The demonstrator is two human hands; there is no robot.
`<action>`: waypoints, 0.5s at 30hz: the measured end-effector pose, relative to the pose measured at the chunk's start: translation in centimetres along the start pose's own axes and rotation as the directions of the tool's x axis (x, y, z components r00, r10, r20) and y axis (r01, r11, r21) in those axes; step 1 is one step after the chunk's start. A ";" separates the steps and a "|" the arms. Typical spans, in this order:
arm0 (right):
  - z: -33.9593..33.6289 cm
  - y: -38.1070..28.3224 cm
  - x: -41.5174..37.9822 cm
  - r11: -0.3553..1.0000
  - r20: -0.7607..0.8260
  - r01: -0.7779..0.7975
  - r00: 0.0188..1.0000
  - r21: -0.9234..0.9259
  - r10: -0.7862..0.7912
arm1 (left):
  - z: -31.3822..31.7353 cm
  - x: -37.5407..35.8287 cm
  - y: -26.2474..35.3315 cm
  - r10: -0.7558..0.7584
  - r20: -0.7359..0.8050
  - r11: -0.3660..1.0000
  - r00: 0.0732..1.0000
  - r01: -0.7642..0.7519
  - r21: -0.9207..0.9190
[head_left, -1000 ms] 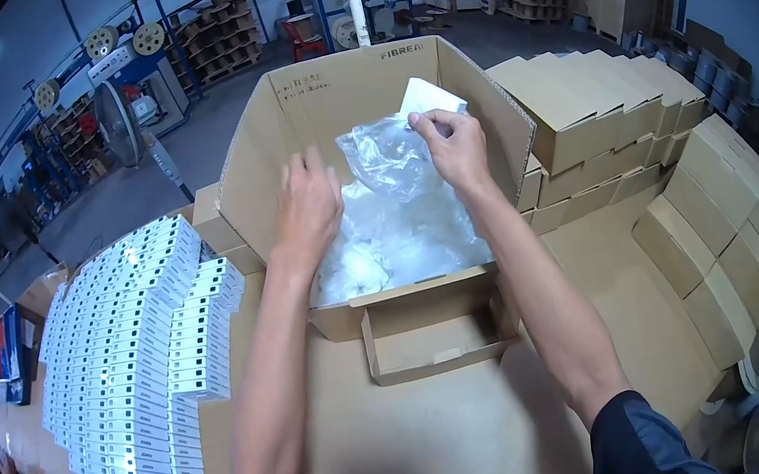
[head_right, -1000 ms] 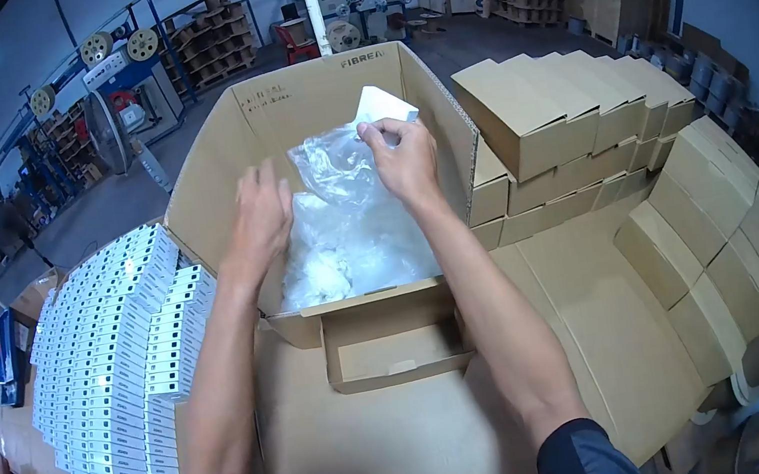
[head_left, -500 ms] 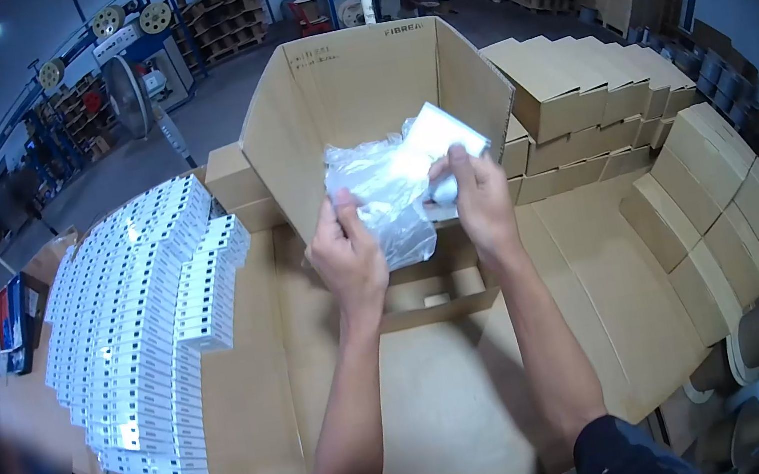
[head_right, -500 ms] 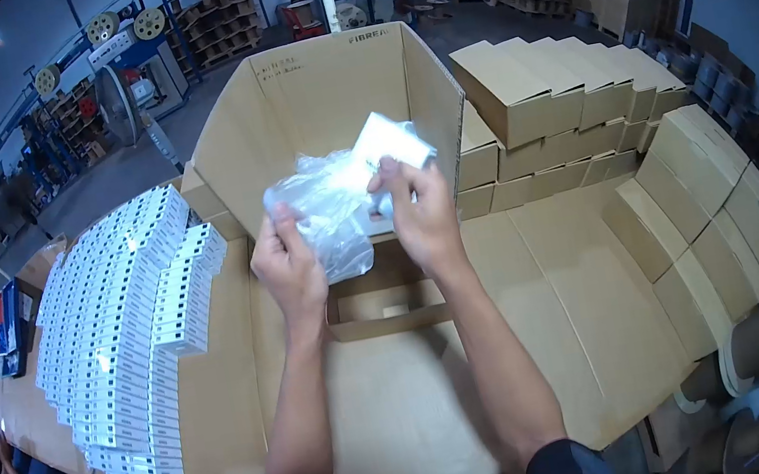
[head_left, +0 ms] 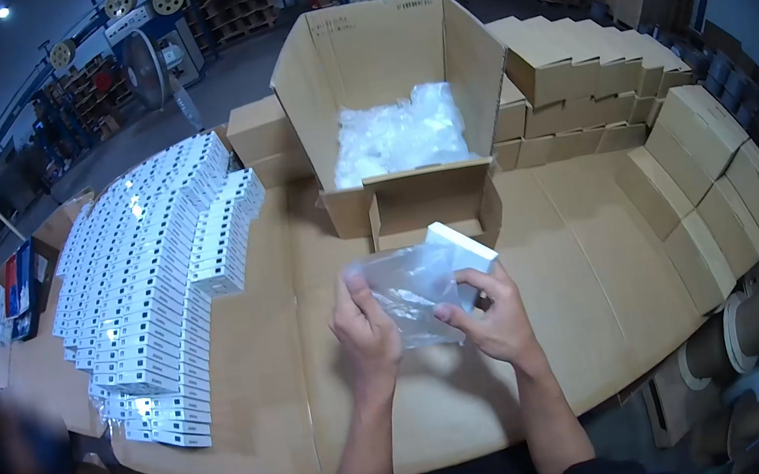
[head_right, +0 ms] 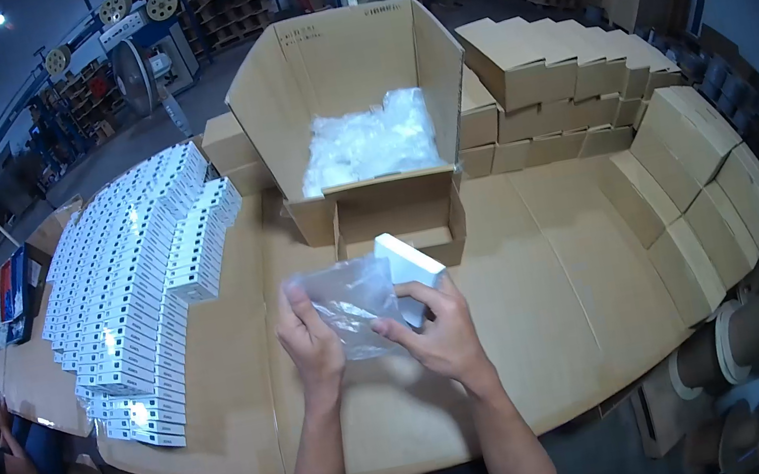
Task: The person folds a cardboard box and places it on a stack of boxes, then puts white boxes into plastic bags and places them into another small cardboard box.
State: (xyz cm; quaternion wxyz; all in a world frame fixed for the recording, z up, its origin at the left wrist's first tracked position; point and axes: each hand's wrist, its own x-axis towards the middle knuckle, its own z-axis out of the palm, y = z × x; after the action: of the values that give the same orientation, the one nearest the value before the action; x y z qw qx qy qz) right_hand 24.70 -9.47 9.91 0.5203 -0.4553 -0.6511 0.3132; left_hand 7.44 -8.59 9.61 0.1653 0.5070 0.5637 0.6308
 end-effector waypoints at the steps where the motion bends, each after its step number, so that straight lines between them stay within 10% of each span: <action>1: 0.4 -0.3 -0.4 1.000 -0.003 -0.010 1.000 0.002 0.010 | -0.3 -0.9 0.3 -0.018 0.029 1.000 0.999 0.019 -0.014; 5: 1.9 0.7 -1.8 0.987 -0.101 -0.050 0.993 0.154 0.066 | -1.8 -2.8 -1.1 -0.146 0.059 0.989 0.988 0.144 0.033; 9: 1.9 -0.3 -3.2 0.989 -0.124 -0.132 0.982 0.059 0.139 | -3.5 -3.6 -1.1 0.259 -0.144 0.957 0.955 -0.234 0.170; 12: 2.2 0.7 -4.0 0.998 -0.169 -0.069 0.983 0.004 0.068 | -4.8 -3.4 0.4 0.589 0.041 0.770 0.807 -0.576 0.274; 15: 2.4 0.2 -4.3 0.997 -0.162 -0.073 0.985 -0.037 0.066 | -4.0 -2.9 2.4 0.566 0.190 0.765 0.802 -0.597 0.241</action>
State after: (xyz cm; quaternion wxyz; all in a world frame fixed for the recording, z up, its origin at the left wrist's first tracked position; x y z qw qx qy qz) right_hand 22.62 -13.19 7.46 0.5497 -0.5127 -0.5974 0.2794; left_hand 6.33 -13.78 11.03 -0.0846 0.7078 0.4552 0.5336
